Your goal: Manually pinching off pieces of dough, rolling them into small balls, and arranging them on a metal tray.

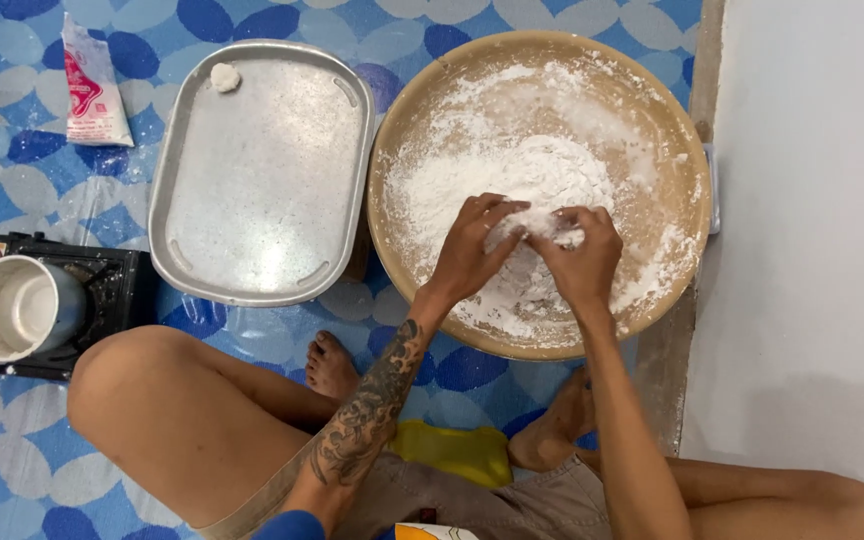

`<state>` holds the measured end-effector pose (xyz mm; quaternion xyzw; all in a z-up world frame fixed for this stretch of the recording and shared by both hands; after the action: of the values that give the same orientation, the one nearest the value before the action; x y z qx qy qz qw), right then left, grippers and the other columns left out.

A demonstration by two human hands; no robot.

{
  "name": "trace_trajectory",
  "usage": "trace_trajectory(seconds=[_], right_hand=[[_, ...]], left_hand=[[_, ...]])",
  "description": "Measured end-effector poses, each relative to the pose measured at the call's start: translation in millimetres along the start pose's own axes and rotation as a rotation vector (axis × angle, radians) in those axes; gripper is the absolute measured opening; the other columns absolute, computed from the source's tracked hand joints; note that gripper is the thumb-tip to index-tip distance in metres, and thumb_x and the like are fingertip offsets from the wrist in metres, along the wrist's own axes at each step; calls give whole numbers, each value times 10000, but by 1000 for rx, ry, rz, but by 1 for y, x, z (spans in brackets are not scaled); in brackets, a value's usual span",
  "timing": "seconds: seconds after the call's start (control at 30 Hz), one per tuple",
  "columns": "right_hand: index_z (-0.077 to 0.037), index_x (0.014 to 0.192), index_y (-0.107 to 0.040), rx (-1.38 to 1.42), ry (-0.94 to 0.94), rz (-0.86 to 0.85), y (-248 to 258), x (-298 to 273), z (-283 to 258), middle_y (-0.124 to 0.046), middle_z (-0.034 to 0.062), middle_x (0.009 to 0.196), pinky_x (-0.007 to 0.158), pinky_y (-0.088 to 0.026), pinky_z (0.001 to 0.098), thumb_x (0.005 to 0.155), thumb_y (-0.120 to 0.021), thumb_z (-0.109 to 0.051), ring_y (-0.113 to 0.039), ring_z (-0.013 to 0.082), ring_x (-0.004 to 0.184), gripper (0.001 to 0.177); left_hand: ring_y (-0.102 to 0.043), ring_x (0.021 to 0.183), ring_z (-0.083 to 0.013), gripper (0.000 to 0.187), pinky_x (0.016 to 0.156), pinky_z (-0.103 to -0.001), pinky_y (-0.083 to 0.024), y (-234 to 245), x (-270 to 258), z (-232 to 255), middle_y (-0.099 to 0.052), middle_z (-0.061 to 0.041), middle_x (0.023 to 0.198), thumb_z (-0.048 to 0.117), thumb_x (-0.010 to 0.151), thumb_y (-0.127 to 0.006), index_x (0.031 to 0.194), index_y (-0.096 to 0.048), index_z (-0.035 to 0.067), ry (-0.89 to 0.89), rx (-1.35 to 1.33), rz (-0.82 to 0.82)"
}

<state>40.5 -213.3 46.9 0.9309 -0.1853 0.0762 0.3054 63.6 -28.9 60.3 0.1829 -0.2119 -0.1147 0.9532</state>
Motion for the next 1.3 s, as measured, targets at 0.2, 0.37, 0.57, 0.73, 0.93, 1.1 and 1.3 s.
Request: trace_trajectory(seconds=[0.2, 0.37, 0.57, 0.73, 0.93, 1.1, 1.3], right_hand=[[-94, 890, -794, -18, 61, 59, 9, -4, -13, -575, 107, 784, 760, -508, 384, 784, -951, -173, -671, 327, 803, 205], [-80, 1000, -813, -224, 177, -98, 13, -11, -55, -621, 129, 867, 758, -544, 445, 895, -819, -73, -680, 350, 815, 106], [-59, 1128, -788, -210, 142, -288, 13, -17, -24, -596, 176, 855, 722, -516, 544, 788, -799, -70, -658, 462, 833, 341], [-84, 1094, -788, -69, 106, -223, 27, -15, -18, -644, 144, 826, 784, -523, 427, 760, -887, -154, -687, 379, 879, 355], [-85, 1049, -790, -107, 61, -263, 48, -13, -31, -665, 127, 753, 789, -537, 430, 771, -897, -179, -700, 365, 848, 312], [-110, 1151, -780, -58, 17, -243, 57, -17, -32, -671, 121, 749, 797, -533, 423, 813, -866, -159, -712, 317, 844, 352], [-118, 1207, -767, -17, -86, -242, 55, -24, -16, -664, 162, 734, 803, -506, 423, 848, -855, -207, -670, 280, 802, 380]], left_hand=[[-647, 1050, -248, 292, 921, -376, -556, 7, -2, 24, -648, -70, 1085, 75, 930, -730, 1219, -717, 119, -147, 131, 66], [-648, 1044, -235, 283, 908, -368, -561, -1, 5, 22, -645, -51, 1059, 124, 939, -733, 1220, -708, 142, -179, 167, 76], [-691, 978, -264, 73, 836, -349, -559, -30, 9, 6, -712, -99, 936, 74, 936, -716, 998, -754, 82, -266, 246, -24], [-625, 1039, -263, 134, 789, -375, -521, -32, 5, 23, -723, -66, 961, 103, 773, -771, 906, -764, 96, -325, 427, -91], [-497, 1217, -286, 433, 933, -438, -422, -23, 3, 42, -706, -58, 1092, 329, 735, -716, 1114, -754, 124, -239, 571, -253], [-475, 1276, -281, 531, 978, -428, -381, -13, -1, 39, -720, -93, 1069, 333, 764, -706, 1249, -660, 120, -218, 498, -168], [-400, 1283, -355, 307, 943, -459, -397, -11, 1, 30, -508, -129, 1301, 256, 832, -650, 1112, -678, 136, -125, 654, -150]])
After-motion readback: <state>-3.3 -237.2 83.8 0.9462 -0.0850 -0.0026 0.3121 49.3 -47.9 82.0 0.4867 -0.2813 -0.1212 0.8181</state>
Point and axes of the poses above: each hand's wrist, its own x-axis towards the middle knuckle, its own y-axis out of the back of the hand, z = x × y, the point moved 9 cm from there along x, towards the middle knuckle
